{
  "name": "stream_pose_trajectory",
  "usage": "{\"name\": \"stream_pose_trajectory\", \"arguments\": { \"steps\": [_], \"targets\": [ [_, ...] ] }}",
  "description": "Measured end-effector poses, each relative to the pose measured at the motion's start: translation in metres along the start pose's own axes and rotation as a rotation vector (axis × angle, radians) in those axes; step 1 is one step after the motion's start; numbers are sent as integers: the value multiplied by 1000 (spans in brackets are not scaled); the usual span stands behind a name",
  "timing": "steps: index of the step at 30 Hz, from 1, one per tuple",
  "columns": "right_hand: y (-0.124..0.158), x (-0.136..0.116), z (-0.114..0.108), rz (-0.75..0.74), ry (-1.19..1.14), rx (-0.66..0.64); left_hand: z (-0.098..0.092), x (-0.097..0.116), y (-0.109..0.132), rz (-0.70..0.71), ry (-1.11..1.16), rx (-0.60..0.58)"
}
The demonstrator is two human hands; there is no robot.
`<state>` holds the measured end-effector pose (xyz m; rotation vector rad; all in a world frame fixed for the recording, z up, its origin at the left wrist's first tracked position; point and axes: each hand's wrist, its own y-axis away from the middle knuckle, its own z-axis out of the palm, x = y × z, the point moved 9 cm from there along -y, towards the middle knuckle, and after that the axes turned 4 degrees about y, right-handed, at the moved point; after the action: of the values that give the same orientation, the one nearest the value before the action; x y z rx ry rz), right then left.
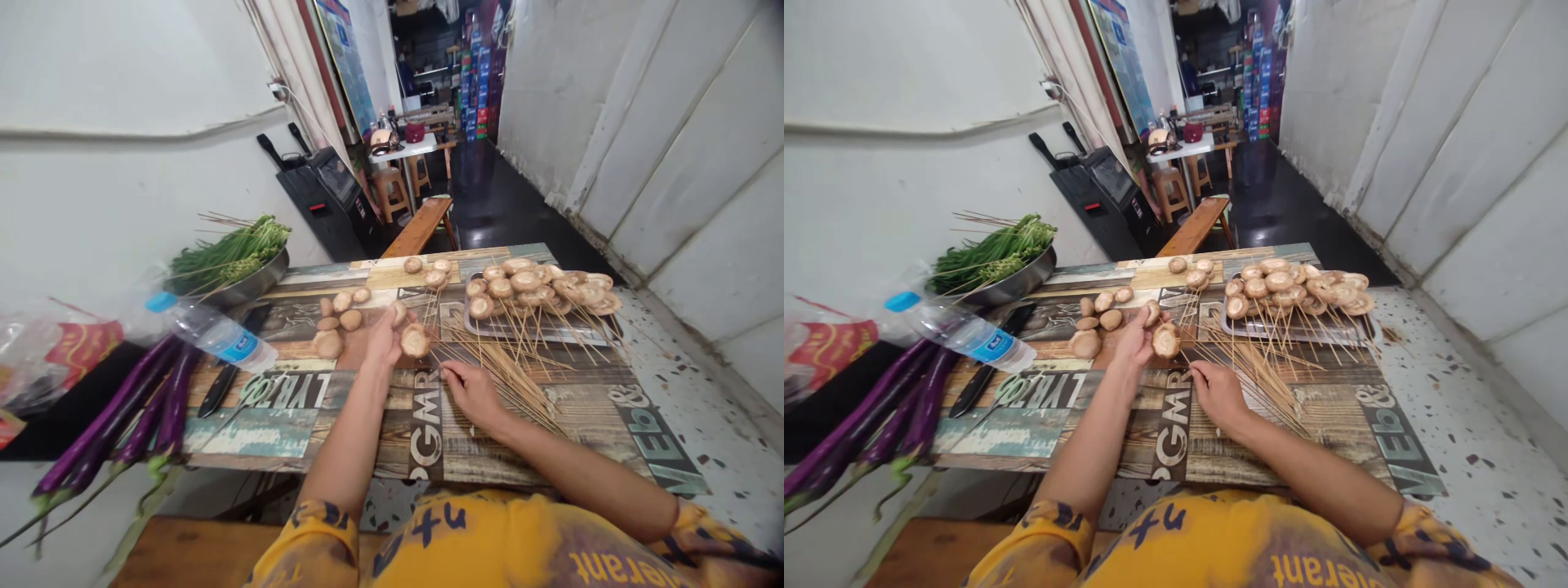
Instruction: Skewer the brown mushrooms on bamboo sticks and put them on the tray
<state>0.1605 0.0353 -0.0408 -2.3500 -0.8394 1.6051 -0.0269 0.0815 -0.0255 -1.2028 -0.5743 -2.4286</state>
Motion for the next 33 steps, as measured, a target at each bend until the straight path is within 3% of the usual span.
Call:
{"name": "stream_pose_trajectory", "arguments": {
  "steps": [7,25,33],
  "targets": [
    [0,1,3,-6,50,-30,3,6,0,79,-39,-54],
    [1,1,3,-19,41,-1,7,-4,5,-7,-149,-67],
    [-4,3,-4,-34,38,60,13,-8,8,0,-51,-79]
  ]
}}
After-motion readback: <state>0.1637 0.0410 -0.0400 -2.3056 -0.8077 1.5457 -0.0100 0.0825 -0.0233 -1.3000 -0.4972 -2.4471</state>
